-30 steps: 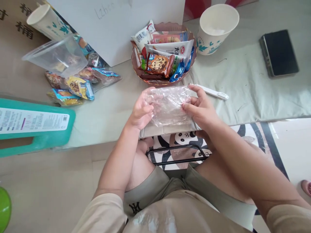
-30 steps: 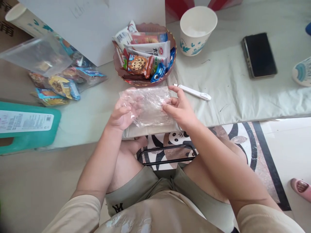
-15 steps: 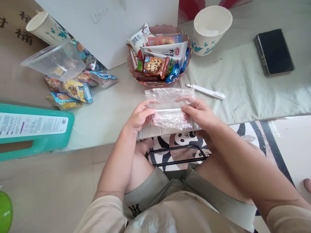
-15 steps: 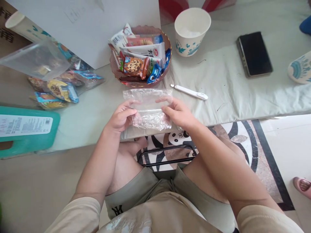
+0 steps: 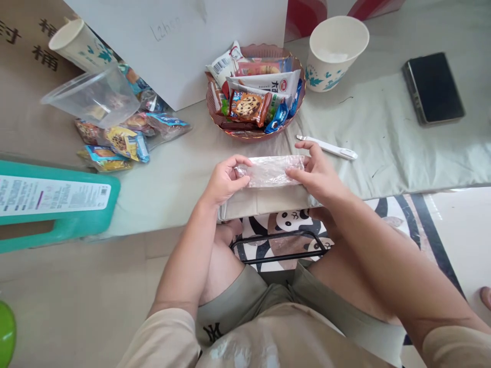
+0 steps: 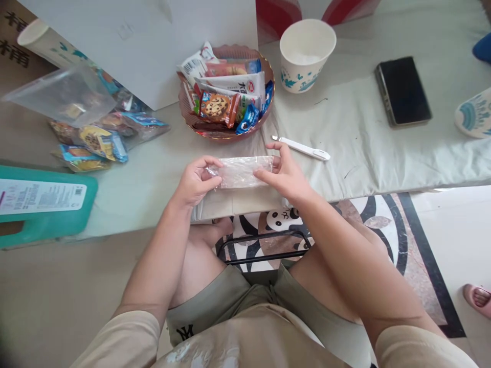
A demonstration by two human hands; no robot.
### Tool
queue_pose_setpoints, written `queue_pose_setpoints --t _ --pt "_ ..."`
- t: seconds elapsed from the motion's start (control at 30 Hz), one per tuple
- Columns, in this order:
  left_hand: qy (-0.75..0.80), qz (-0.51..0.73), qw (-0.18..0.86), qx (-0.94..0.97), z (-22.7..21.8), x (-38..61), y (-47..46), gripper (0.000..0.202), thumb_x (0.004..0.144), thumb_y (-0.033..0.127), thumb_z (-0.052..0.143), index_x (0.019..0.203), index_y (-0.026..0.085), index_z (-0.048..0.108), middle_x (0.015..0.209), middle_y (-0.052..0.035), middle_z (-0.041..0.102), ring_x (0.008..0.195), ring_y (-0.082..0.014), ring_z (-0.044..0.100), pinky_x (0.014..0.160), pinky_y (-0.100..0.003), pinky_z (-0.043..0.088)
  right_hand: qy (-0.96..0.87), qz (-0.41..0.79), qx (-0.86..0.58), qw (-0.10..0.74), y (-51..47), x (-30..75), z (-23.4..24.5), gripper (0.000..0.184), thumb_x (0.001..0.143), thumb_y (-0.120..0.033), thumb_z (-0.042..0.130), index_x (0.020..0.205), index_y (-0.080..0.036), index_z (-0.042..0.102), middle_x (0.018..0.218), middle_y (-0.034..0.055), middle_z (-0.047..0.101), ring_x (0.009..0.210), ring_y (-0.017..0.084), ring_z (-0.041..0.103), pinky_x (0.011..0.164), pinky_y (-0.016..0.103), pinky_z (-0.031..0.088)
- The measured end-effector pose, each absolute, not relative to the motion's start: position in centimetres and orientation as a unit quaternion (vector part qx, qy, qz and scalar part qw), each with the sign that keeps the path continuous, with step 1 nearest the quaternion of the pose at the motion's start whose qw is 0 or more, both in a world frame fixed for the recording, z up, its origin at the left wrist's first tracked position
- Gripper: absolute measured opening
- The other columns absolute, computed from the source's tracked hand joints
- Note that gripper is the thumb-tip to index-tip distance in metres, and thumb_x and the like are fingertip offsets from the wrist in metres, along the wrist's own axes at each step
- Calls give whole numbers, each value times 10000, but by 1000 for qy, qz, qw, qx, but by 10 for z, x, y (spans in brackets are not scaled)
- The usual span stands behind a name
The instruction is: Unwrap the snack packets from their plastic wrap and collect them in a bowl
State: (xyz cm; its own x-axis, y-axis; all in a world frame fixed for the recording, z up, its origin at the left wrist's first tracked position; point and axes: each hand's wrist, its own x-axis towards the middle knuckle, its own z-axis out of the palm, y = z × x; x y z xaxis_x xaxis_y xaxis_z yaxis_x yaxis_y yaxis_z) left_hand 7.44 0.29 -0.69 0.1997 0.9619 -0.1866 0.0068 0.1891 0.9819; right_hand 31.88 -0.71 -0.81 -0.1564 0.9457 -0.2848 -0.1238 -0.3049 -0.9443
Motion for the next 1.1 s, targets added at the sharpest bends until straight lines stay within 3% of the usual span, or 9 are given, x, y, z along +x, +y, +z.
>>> queue_pose_setpoints --t 0.17,0.3,0.4,0.47,0.6,0.7,0.83,0.97,1.1 --pt "473 487 513 526 -10 79 4 426 596 206 789 991 226 629 1051 -19 649 817 -121 654 724 -241 554 -410 657 -470 423 -8 311 -5 229 677 -313 758 701 -217 552 676 -31 576 617 108 483 601 273 341" --pt "517 564 320 559 -12 91 -10 210 816 366 727 932 232 614 941 -26 611 894 -152 622 862 -285 539 -471 565 -469 490 -18 306 8 194 700 -308 742 716 -238 561 858 12 679 781 164 570 702 309 432" --pt "471 522 385 599 -13 105 -25 455 829 555 752 1140 240 644 1201 -90 656 1144 -229 640 1004 -350 534 -504 563 -432 493 -30 302 16 198 750 -327 734 736 -237 557 950 28 710 850 181 605 763 334 470" --pt "411 473 490 606 -12 115 -32 674 752 629 816 1271 245 622 1300 -109 661 1212 -270 645 1015 -373 545 -517 598 -396 468 -36 300 19 195 785 -340 715 741 -236 556 826 3 665 736 155 560 702 319 447" --pt "383 436 585 567 -6 127 -32 521 799 626 797 1109 216 714 1066 -76 756 994 -221 715 881 -334 578 -500 625 -378 464 -39 298 17 157 838 -361 672 791 -235 591 708 -31 566 637 128 480 646 305 408" --pt "444 463 579 503 -6 128 -26 445 852 634 743 1016 220 747 968 -48 775 912 -195 720 846 -325 576 -474 570 -451 496 -33 301 15 154 819 -344 705 896 -244 615 842 -5 640 773 154 580 730 323 467" --pt "440 456 626 455 -8 126 -20 445 821 659 741 945 231 743 962 -51 782 958 -246 744 860 -385 601 -467 561 -468 499 -23 306 10 407 682 -281 810 1037 -263 611 1045 17 680 936 170 627 799 316 499" --pt "470 455 558 510 -6 126 -24 466 720 563 876 1043 259 735 1014 -41 783 916 -230 730 829 -373 606 -465 653 -414 432 -10 305 9 292 709 -380 804 834 -223 592 731 -30 583 656 122 527 617 278 428" --pt "499 499 478 523 21 132 -10 407 753 446 887 1049 270 670 962 6 743 847 -151 684 781 -291 564 -403 658 -384 508 13 316 20 357 701 -433 820 868 -228 580 768 -24 616 681 123 590 654 277 473"
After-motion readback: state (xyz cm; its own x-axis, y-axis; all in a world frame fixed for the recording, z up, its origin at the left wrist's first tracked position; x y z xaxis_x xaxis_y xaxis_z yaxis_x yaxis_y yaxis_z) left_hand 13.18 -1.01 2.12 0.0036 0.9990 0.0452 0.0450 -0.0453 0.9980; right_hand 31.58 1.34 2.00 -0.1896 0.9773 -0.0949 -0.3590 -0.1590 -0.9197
